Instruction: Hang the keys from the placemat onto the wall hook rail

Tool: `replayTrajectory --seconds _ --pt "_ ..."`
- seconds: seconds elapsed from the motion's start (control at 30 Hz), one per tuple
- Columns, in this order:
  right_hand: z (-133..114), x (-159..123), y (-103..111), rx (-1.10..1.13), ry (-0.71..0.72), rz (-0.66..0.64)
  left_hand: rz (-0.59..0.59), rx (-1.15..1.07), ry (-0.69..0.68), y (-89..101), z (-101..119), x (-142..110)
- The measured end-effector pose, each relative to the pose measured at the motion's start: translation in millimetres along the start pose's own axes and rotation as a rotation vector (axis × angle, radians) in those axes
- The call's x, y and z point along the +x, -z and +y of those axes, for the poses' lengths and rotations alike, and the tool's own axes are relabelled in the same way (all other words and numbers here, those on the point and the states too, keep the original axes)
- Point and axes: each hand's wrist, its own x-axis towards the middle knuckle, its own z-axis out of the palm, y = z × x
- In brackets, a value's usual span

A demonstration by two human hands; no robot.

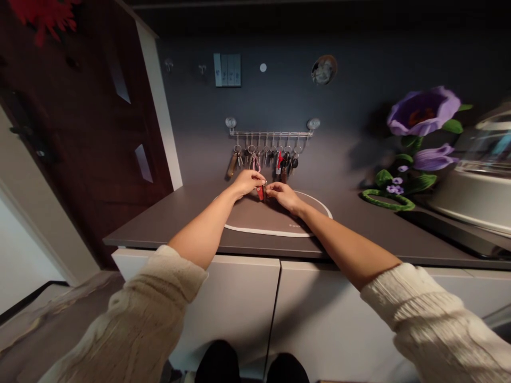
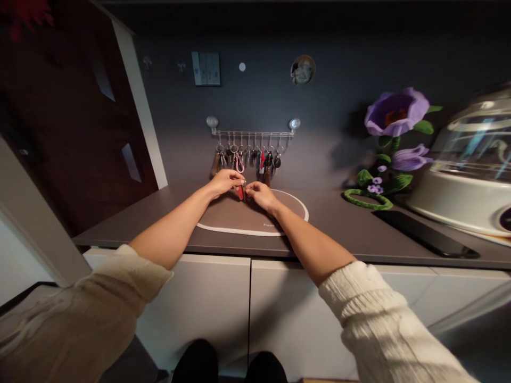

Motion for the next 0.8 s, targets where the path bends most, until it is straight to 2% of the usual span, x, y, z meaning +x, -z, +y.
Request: replayTrajectory --seconds 0.17,0.33,0.53,0.8 --pt "-6 -1 -1 0.143 0.013 0.044 0.045 -0.084 0.017 -2.3 3 0" --pt "-10 0 1 0.128 0.115 0.106 0.082 -0.174 0.06 -4.8 8 -3" --pt "-8 1 2 0.139 0.171 0.134 0.122 -0.258 0.073 -10.5 10 -4" --pt "-4 3 3 0.053 0.225 0.156 0.102 -0.35 0.088 -16.8 8 -5"
